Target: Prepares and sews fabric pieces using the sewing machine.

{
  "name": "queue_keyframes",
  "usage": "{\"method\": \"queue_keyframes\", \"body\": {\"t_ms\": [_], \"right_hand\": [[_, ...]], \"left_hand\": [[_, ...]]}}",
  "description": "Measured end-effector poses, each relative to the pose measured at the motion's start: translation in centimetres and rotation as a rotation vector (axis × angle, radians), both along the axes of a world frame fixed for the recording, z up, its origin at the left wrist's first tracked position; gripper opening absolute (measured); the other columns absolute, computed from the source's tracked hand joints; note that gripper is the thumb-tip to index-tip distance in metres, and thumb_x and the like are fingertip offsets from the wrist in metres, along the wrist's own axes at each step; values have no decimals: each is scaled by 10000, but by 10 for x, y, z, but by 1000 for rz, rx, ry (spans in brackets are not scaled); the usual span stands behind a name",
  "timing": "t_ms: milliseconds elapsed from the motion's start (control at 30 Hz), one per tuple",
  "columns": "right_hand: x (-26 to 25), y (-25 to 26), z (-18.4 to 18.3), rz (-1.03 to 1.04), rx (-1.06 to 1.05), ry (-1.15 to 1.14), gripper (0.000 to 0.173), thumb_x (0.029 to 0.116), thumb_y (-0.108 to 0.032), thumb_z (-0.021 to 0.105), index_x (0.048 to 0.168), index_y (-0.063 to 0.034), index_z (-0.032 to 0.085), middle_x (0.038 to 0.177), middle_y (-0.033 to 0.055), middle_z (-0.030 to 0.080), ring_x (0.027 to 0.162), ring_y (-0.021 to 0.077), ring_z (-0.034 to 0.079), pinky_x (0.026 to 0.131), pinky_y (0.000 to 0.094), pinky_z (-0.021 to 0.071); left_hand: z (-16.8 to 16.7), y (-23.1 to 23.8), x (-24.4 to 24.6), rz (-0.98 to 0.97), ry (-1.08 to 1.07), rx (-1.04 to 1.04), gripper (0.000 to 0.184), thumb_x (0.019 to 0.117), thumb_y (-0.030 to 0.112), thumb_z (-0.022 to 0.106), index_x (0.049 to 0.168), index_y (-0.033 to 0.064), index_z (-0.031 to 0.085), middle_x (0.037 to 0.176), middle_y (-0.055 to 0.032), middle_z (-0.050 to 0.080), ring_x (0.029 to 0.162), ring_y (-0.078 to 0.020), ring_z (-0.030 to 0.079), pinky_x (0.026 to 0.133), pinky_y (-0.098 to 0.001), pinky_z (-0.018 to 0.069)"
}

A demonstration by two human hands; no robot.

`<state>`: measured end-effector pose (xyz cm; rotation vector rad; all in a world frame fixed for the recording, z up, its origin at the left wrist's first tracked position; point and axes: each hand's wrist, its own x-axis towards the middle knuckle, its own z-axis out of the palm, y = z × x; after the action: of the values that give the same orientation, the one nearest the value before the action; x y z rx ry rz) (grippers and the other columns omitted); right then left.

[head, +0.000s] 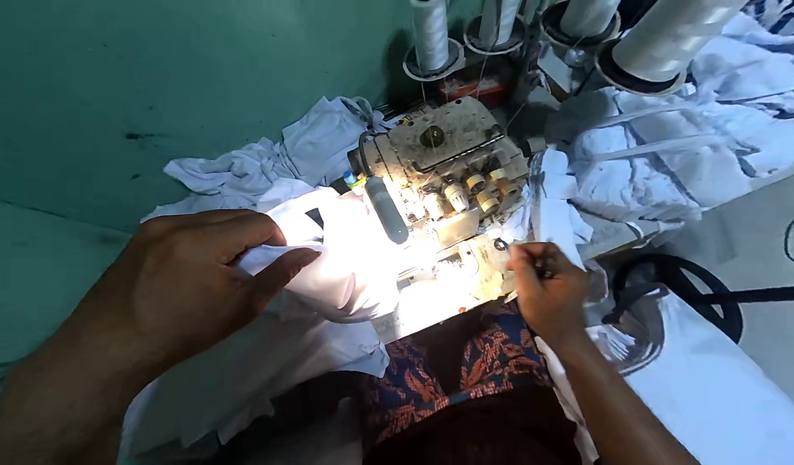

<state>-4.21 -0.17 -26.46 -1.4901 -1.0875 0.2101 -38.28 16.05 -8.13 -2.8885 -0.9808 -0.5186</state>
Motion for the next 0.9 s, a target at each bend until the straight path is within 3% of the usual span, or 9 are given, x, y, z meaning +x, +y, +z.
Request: {"method": "queue_keyframes", "body": {"t_ms": [100,167,200,333,400,533,633,700,900], "right_hand": [[-22,28,3,65,-103,-157,185,986,-229,635,1019,-91,754,839,-14,719,637,32,611,583,228,537],[-30,38,12,103,-337,-393,218,953,-265,670,1098,-150,786,983,36,731,810,175,701,712,400,597],[-35,40,15,107,-371,-447,210,922,-251,690,1079,-156,792,986,58,718,816,219,705,694,447,593],[-52,43,24,142,-34,-366,161,885,-224,686,950,-104,772,915,47,693,753,136,660,624,319,559],[-59,45,36,365,46,-211,196,913,-223,725,1046,-81,748,1025,50,683,790,82,638,672,272,575],[-70,45,69,810,-59,-41,421,984,-357,701,1348,-146,676,1114,28,692,848,51,651,769,282,593],[-69,33,56,810,-43,-70,255,990,-332,693,1051,-91,750,849,1,685,702,29,577,663,219,511],[-65,15,32,684,-65,-92,298,1008,-345,664,905,-71,717,759,8,613,655,45,546,601,212,482],[-69,-28,-23,470,-151,-100,259,1012,-313,663,892,-85,692,824,10,635,713,43,600,625,198,527]], "left_hand": [[7,-8,8,-16,-3,5,330,922,504,651,820,191,682,718,76,608,606,-49,571,507,-277,469],[14,-17,10,-24,32,6,338,931,504,626,821,190,685,730,79,607,634,-52,584,528,-282,485],[15,-22,10,-28,50,1,338,937,504,614,831,192,691,743,82,613,650,-50,594,542,-280,500],[13,-41,9,-81,27,-39,339,961,490,610,825,195,707,748,96,608,683,-24,584,581,-250,491],[10,-50,12,-117,13,-87,311,977,474,605,849,217,722,757,115,610,701,-1,579,599,-230,488],[1,-64,24,-219,-5,-149,299,1020,423,566,885,203,717,776,76,634,720,-35,590,623,-247,481],[-11,-68,35,-277,2,-124,321,1025,414,541,884,182,712,753,31,621,696,-97,584,598,-288,460],[-23,-66,41,-267,42,-112,370,1020,470,527,874,182,708,725,18,598,666,-134,579,566,-322,454],[-71,-46,49,-238,95,-200,468,978,600,543,854,182,716,723,18,633,691,-150,635,580,-357,510]]}}
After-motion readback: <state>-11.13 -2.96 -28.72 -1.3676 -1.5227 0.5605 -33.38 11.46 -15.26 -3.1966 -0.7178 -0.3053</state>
